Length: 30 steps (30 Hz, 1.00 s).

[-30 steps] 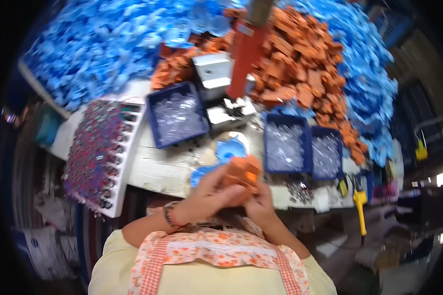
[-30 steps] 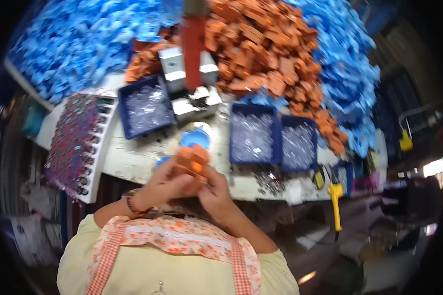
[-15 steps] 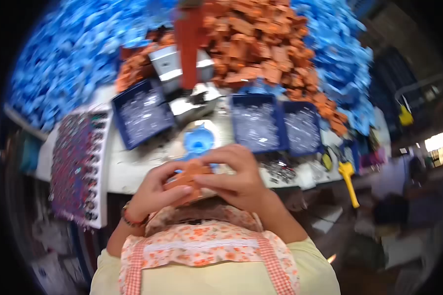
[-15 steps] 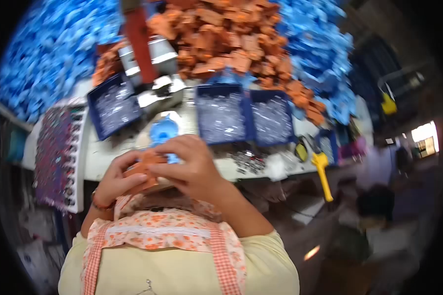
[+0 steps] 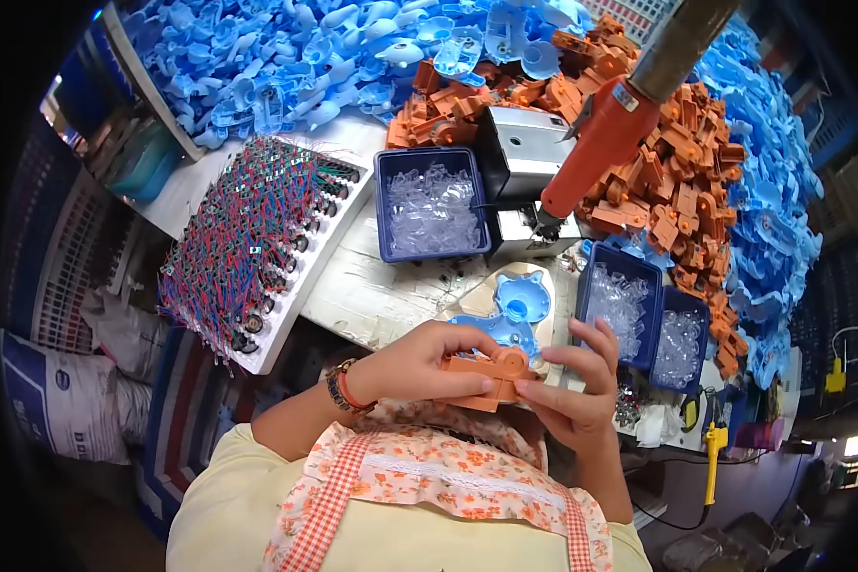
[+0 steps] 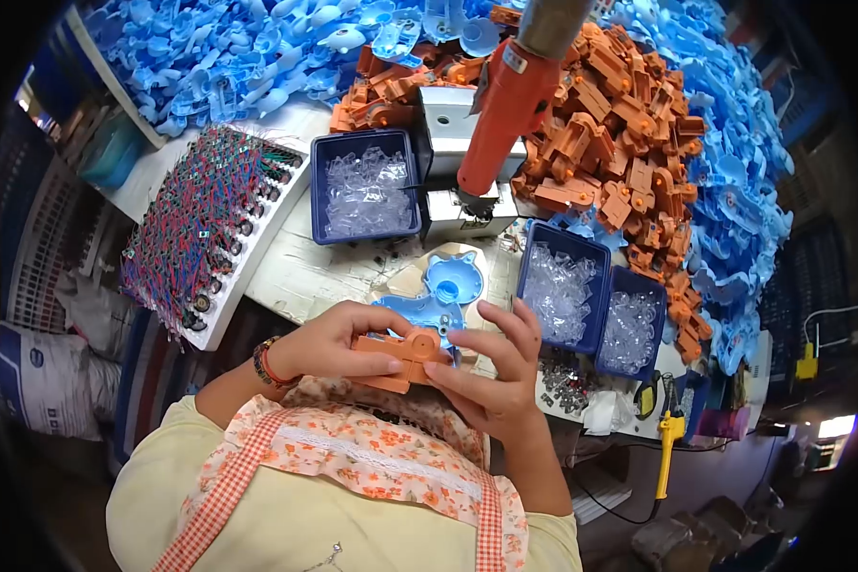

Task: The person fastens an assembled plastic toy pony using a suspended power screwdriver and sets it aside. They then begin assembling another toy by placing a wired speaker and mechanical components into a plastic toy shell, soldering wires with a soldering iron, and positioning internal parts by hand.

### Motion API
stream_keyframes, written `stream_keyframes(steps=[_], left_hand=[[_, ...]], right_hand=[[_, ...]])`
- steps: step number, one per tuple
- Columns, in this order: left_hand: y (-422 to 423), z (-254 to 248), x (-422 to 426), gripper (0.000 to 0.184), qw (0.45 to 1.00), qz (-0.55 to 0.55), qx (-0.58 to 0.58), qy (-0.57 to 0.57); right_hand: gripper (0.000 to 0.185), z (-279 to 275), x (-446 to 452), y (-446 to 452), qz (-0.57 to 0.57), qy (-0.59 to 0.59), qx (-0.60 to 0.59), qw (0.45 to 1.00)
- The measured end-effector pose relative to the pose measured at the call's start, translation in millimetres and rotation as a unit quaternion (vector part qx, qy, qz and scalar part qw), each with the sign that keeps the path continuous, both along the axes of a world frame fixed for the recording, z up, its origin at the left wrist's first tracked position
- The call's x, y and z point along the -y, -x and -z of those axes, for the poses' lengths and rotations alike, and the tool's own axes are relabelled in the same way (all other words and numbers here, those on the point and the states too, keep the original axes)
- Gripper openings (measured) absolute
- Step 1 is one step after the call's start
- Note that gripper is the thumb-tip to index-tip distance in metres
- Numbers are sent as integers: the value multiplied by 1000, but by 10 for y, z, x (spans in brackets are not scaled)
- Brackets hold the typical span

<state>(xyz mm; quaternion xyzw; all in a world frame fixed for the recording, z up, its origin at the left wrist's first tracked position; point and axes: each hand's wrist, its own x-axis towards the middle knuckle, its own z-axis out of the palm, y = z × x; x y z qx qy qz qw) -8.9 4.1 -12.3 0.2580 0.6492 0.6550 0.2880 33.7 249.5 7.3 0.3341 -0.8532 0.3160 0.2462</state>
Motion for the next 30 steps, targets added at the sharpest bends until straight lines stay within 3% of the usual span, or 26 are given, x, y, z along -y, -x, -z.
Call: stream_keyframes(steps=[5,14,15,21,23,26,30], left_hand=[[-128,6,-98,37,995,-73,-61,1],[-281,139,-379,61,978,-153,-139,-24],[-270,160,-362,60,978,-141,-157,-11],[-245,63,-287,60,993,-90,15,-81],[-221,77,-268,60,995,-84,-4,-61],[-192,152,-278,58,991,-79,-98,-48],[-169,57,-228,54,989,-46,-136,37]], right_hand=[[27,173,24,-54,65,53,-48,995],[23,491,235,46,193,198,-45,960],[24,514,227,69,181,203,-34,962],[24,467,116,81,110,293,63,948],[28,451,98,84,102,368,112,917],[40,309,64,74,31,360,251,898],[31,347,35,67,-15,374,345,861]])
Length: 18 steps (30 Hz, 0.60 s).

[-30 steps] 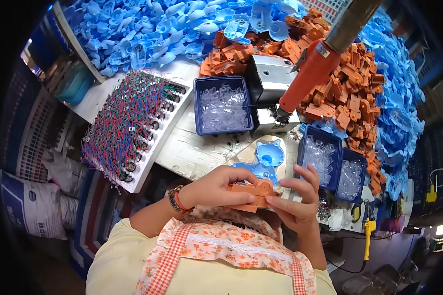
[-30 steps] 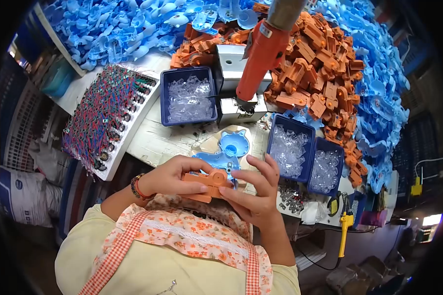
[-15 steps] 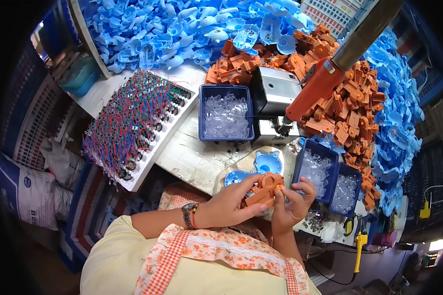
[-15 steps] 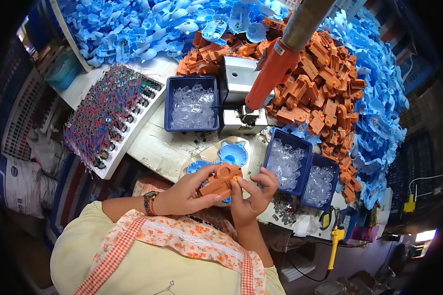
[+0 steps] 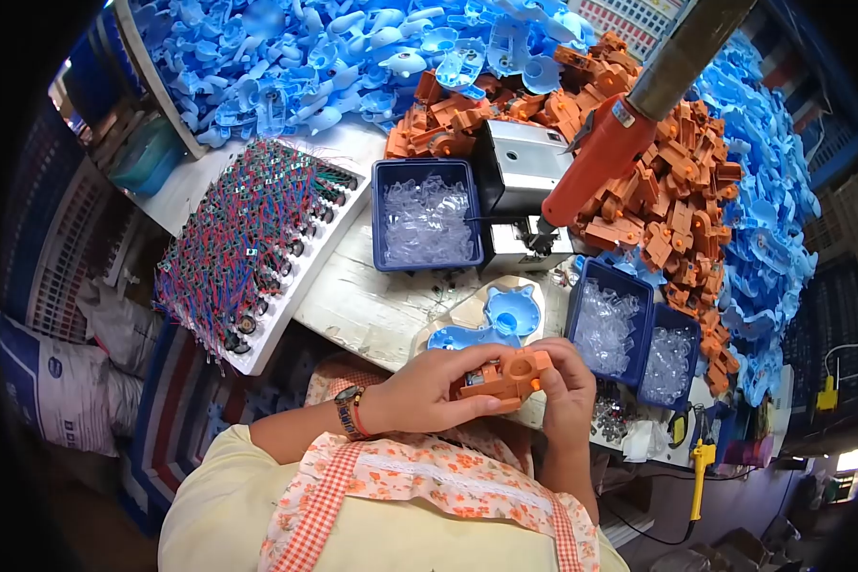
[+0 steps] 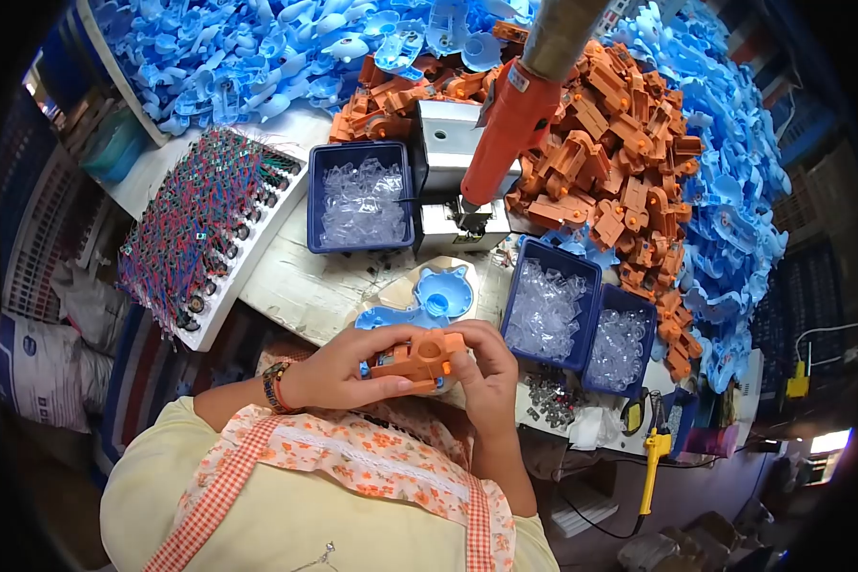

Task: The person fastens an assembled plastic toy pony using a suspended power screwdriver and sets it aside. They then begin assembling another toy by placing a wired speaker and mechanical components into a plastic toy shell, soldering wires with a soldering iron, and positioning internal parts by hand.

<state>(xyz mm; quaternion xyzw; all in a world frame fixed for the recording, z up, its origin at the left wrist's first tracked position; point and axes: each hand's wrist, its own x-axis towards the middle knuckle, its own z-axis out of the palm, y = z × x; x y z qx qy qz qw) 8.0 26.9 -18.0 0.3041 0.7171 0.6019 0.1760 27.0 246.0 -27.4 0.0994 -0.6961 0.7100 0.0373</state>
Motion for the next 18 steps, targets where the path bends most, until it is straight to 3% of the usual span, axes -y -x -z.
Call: stream_keyframes(steps=[3,6,10,12,15,18], left_hand=[[-7,-128,25,48,999,-36,-14,30],[71,-44,95,41,978,-99,-176,52],[175,3,119,38,945,-154,-272,94],[182,79,119,38,951,-159,-249,94],[174,95,126,39,971,-164,-167,54],[179,39,134,38,989,-143,-6,-21]], right_hand=[[26,10,12,40,18,19,-48,999],[24,17,15,136,29,-22,-47,998],[28,69,45,260,75,-181,-95,976],[32,72,45,279,99,-230,-120,961],[41,61,-54,219,52,-210,-124,968],[56,116,-34,141,-2,-69,-99,993]])
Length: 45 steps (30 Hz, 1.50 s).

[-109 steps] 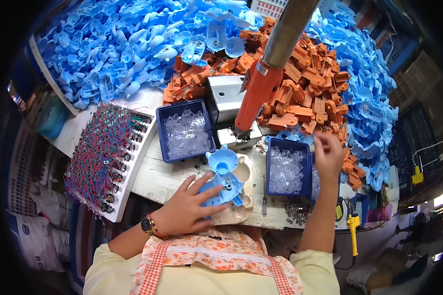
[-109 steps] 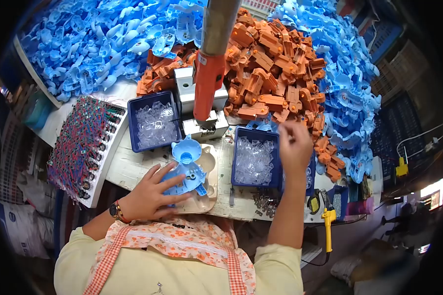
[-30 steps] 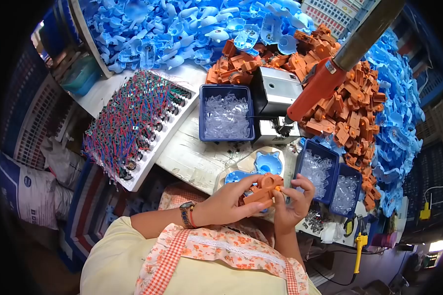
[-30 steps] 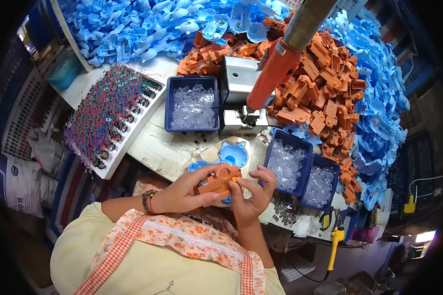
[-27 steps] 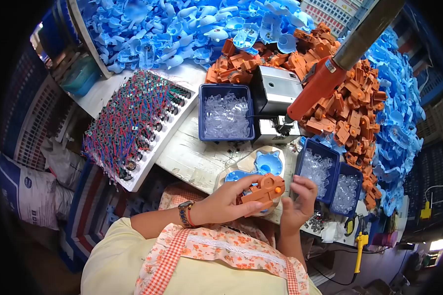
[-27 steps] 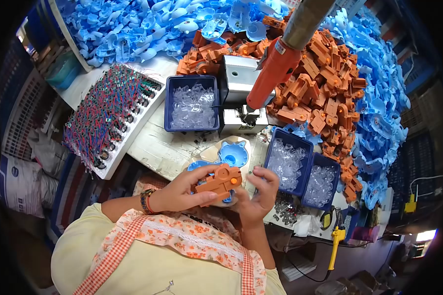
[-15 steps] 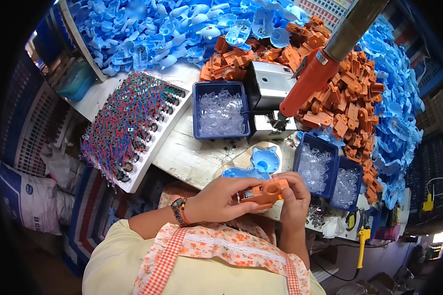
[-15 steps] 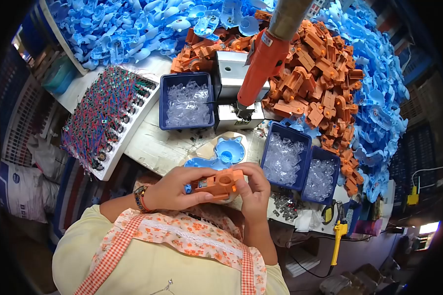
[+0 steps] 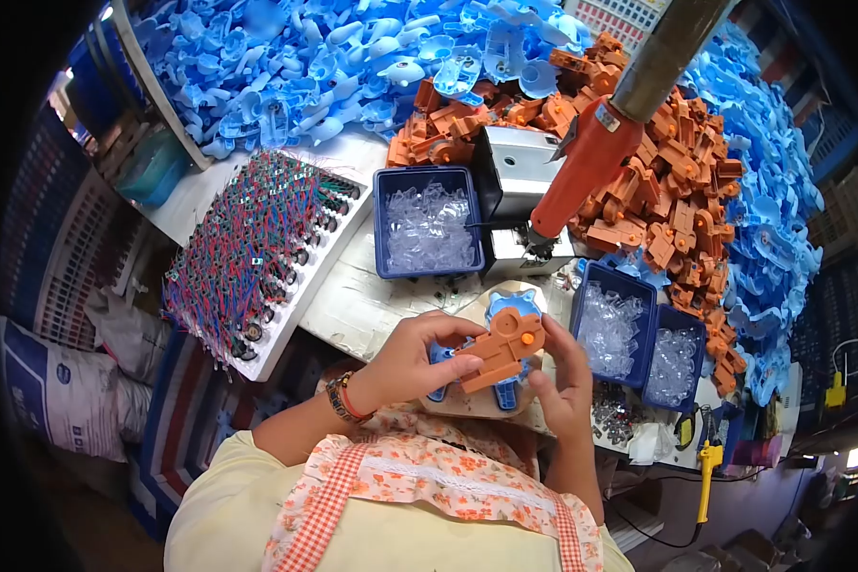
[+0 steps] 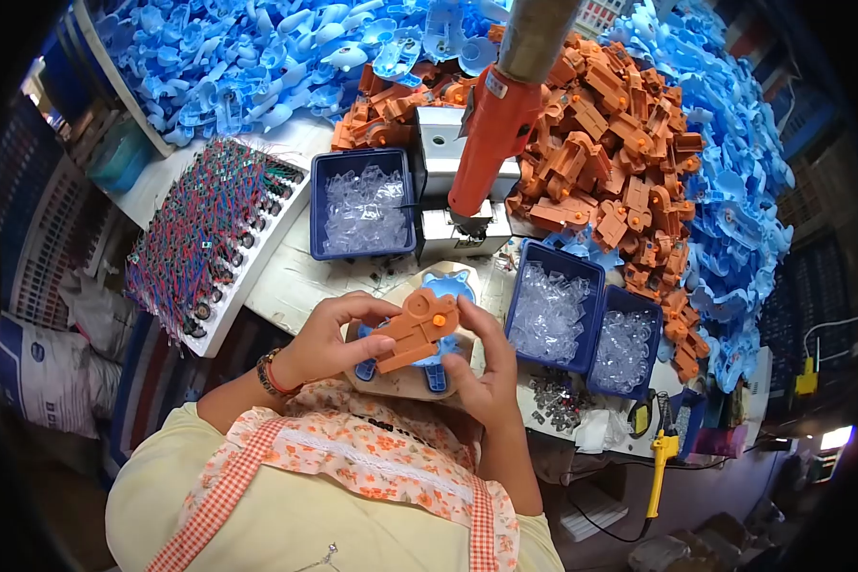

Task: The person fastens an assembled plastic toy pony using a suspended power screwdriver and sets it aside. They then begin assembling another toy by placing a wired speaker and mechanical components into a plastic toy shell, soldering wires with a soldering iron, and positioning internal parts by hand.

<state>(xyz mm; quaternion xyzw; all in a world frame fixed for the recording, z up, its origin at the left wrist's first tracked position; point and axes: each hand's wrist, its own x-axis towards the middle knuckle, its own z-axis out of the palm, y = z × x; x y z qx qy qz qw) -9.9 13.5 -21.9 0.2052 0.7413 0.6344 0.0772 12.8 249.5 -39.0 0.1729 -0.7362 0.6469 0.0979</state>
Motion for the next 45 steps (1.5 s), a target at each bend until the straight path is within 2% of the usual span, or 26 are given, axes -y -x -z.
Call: stream_keyframes(steps=[1,2,7,10,13,14,16,19,22,30,32,36,38,40,42,45], left_hand=[[6,0,-1,38,999,17,41,-25],[9,2,-5,37,995,33,82,-49],[-30,25,-12,36,996,34,47,-66],[-4,-55,13,38,997,-21,-68,18],[65,-14,-53,39,970,-70,-206,112],[86,39,-85,39,955,-84,-249,141],[67,142,-125,45,943,-74,-261,191],[48,227,-161,55,927,-74,-301,213],[67,224,-159,55,921,-72,-316,217],[41,160,-40,62,934,-28,-292,203],[4,129,32,55,928,-48,-321,184],[55,-67,549,33,892,-134,-371,221],[88,-198,991,25,877,-214,-323,283],[141,-189,1272,17,844,-285,-338,303],[209,-354,1825,10,815,-344,-237,402],[401,-367,2175,9,844,-283,-172,421]], right_hand=[[69,-11,10,-39,-12,17,29,999],[70,-8,37,-45,-11,32,22,999],[70,7,122,-28,-21,99,21,995],[66,-57,105,21,4,4,12,1000],[62,-61,91,79,87,-168,-66,980],[61,-47,74,84,98,-192,-80,973],[59,-12,30,87,122,-240,-109,957],[49,-19,-37,17,140,-227,-98,959],[42,-9,-104,-59,163,-216,-93,958],[25,71,-193,-135,158,-165,-99,969],[20,80,-181,-135,151,-144,-96,973],[16,91,-221,-147,123,-123,-113,978],[17,117,-255,-148,118,-114,-134,977],[14,122,-228,-154,126,-106,-142,976],[12,107,-212,-139,122,-104,-157,974],[9,92,-205,-134,124,-168,-166,964]])
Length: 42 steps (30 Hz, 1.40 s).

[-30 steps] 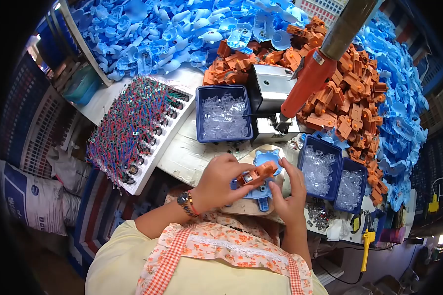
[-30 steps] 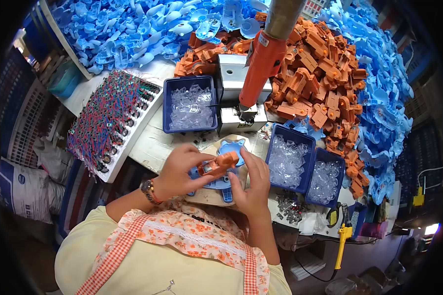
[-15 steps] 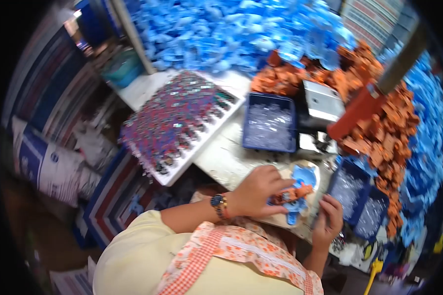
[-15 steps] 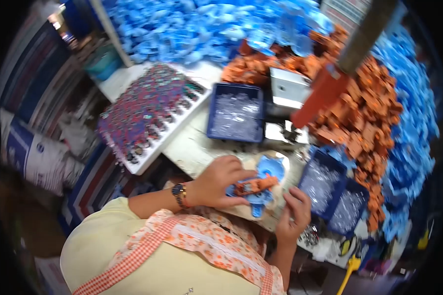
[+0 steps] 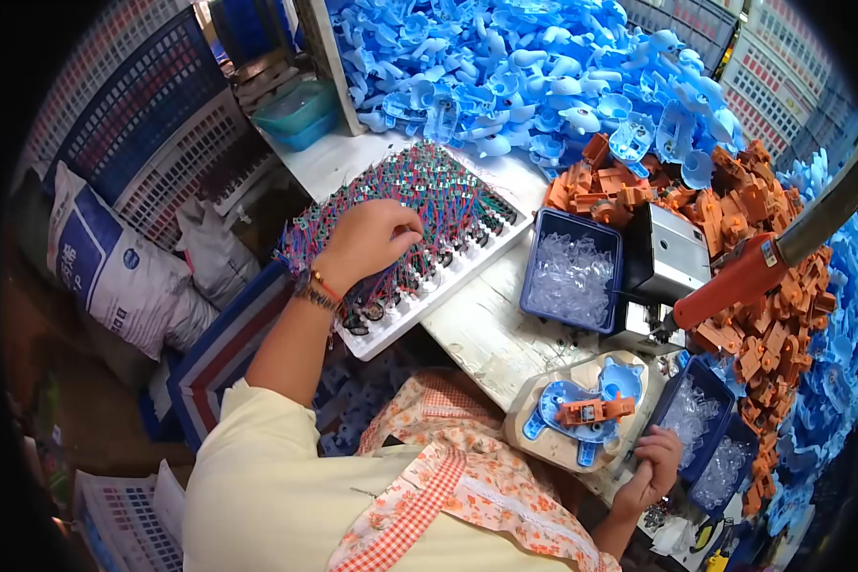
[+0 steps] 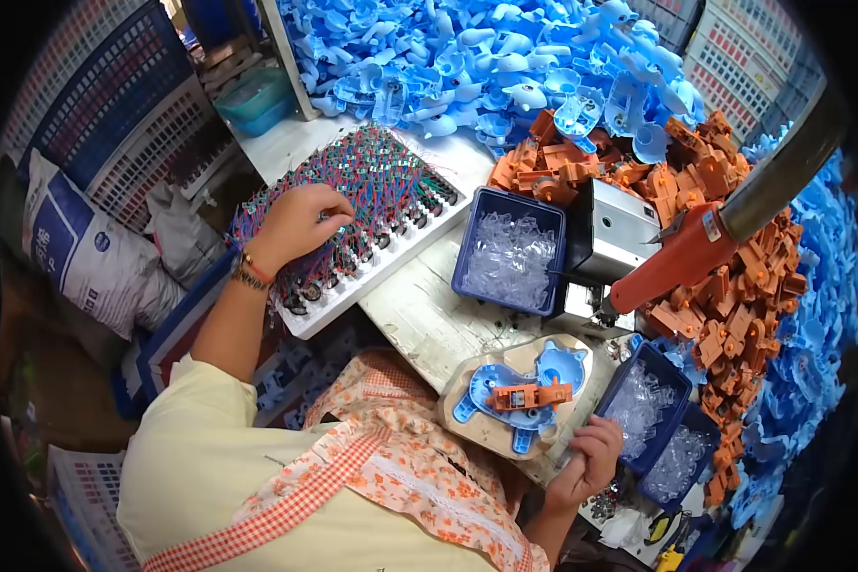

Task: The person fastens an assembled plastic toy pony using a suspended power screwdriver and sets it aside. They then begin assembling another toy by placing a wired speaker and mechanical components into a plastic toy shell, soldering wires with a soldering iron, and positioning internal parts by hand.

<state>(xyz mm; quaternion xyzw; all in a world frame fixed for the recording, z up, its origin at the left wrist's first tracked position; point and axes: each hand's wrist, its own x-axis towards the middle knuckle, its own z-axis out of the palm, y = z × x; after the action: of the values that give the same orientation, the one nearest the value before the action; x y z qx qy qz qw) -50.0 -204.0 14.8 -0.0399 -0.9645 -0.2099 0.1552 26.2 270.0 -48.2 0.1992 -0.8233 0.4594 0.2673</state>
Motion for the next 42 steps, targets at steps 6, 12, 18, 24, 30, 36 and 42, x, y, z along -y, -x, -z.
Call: stream_keyframes(steps=[6,12,18,24,30,36,42], left_hand=[[557,109,65,12,993,39,32,107],[1189,294,21,13,991,24,-24,126],[1454,235,-77,12,977,21,91,193],[1497,169,-39,13,977,35,129,164],[1227,-70,-172,13,979,151,119,68],[1166,-172,-57,11,953,223,166,-117],[818,-276,70,11,837,171,147,-498]], right_hand=[[8,-86,174,-38,33,-17,-17,999],[14,-16,62,-125,51,-1,11,999],[18,-60,95,-161,74,-28,9,997],[19,-53,115,-119,76,-22,30,996],[19,-59,136,-43,67,-24,34,997],[19,-105,138,-16,63,-14,32,997],[20,-48,56,-27,65,-6,37,997]])
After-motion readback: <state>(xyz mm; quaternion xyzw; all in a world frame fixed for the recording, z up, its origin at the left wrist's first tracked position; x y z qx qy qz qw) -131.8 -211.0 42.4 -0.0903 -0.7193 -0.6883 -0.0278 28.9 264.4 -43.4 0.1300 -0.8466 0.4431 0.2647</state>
